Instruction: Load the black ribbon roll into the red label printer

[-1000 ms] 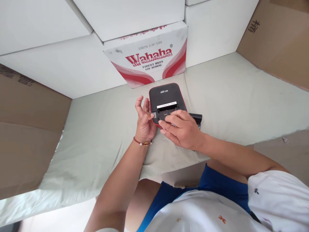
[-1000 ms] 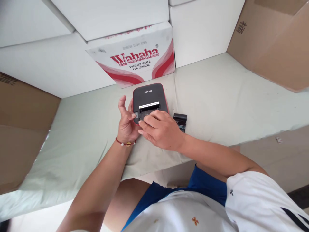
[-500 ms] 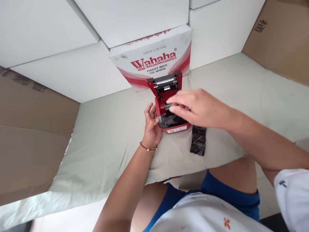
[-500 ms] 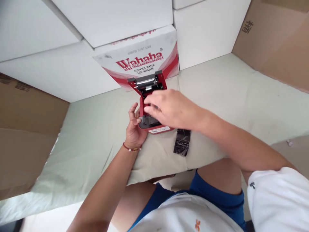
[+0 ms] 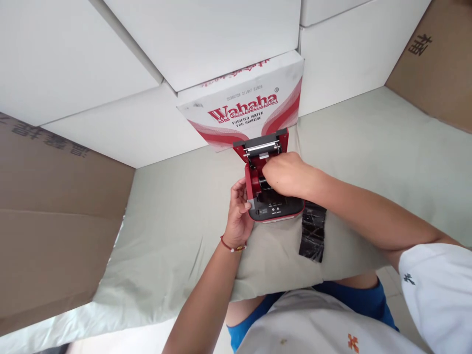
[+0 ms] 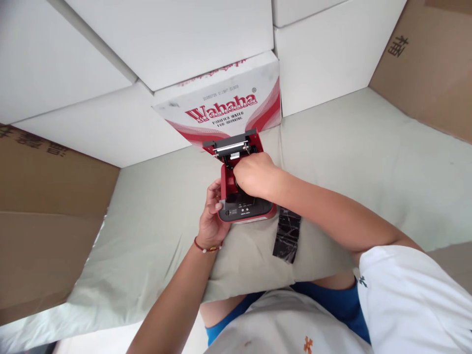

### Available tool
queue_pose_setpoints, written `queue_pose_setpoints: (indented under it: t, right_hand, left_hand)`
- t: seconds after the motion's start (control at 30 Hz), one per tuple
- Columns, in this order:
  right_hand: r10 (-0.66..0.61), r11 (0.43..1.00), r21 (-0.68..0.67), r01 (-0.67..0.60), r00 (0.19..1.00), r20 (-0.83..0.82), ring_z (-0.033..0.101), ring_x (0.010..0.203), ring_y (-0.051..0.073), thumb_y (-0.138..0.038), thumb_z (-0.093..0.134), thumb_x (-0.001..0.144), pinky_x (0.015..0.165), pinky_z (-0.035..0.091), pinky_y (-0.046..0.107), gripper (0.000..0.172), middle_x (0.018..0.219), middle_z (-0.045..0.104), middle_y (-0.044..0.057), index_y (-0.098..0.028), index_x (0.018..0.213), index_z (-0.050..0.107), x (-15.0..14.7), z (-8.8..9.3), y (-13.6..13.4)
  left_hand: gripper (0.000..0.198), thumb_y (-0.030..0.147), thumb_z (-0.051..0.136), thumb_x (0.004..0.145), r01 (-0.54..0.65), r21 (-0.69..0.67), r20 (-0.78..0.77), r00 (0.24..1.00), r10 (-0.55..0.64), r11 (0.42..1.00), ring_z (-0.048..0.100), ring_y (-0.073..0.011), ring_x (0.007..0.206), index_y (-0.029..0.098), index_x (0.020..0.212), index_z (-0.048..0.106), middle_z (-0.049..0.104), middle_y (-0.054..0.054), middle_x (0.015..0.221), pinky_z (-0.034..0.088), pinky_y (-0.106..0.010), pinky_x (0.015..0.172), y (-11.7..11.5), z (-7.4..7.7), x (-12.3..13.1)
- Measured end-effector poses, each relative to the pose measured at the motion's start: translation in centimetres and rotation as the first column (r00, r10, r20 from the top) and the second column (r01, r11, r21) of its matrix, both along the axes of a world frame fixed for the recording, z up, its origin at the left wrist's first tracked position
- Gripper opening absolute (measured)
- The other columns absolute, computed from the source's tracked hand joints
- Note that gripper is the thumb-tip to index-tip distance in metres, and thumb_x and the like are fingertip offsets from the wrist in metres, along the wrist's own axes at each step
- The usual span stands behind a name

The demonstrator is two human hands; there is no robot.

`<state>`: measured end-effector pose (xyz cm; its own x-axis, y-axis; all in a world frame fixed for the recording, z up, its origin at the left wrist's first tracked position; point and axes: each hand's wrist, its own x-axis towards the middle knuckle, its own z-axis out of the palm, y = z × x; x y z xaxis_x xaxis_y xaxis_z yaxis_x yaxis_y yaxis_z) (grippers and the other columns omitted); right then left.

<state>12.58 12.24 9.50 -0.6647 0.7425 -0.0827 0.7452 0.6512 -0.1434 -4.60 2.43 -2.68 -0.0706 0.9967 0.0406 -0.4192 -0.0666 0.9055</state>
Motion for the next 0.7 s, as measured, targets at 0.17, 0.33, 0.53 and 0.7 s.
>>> queue_pose_setpoints:
  t: [0.17,0.33,0.53,0.7]
  right_hand:
    - [-0.031,0.998,-0.062,0.025,0.993,-0.110,0.076,0.088,0.025,-0.022,0.070,0.095,0.070,0.050,0.034,0.024,0.113,0.084,0.011,-0.020,0.117,0.080,3.3,3.4,-2.1]
    - [-0.226,0.954,-0.279,0.109,0.874,-0.430,0.072,0.081,0.021,-0.044,0.058,0.106,0.073,0.052,0.033,0.033,0.106,0.082,0.004,-0.025,0.124,0.079,11.4,4.4,-3.2]
    - [-0.504,0.847,-0.249,0.469,0.859,-0.095,0.074,0.086,0.030,-0.033,0.067,0.097,0.075,0.055,0.041,0.028,0.100,0.081,0.014,-0.018,0.115,0.083,17.7,-2.5,-2.6]
    - [-0.523,0.848,-0.106,0.519,0.790,-0.320,0.075,0.100,0.028,-0.028,0.053,0.110,0.091,0.057,0.042,0.037,0.144,0.072,0.020,-0.021,0.136,0.078,16.2,-4.9,-6.6]
  left_hand:
    - [0.065,0.050,0.095,0.076,0.013,-0.024,0.031,0.999,-0.012,1.000,0.062,-0.0254,0.142,0.039,0.135,0.070,0.066,-0.001,0.152,0.053,-0.039,0.119,0.0,0.0,-0.1]
    - [0.064,0.050,0.095,0.074,0.014,-0.022,0.055,0.998,-0.012,1.000,0.065,-0.0265,0.137,0.036,0.133,0.072,0.068,-0.003,0.147,0.057,-0.040,0.112,0.3,0.2,0.1]
    - [0.063,0.048,0.095,0.070,-0.024,-0.065,0.066,0.997,0.028,0.998,0.068,-0.0254,0.129,0.034,0.128,0.076,0.070,-0.005,0.143,0.061,-0.036,0.103,0.3,0.7,0.3]
    - [0.054,0.055,0.091,0.081,-0.168,-0.090,-0.049,0.985,0.164,0.982,0.068,-0.0219,0.122,0.032,0.126,0.074,0.069,-0.005,0.140,0.060,-0.031,0.098,-1.5,0.7,1.1]
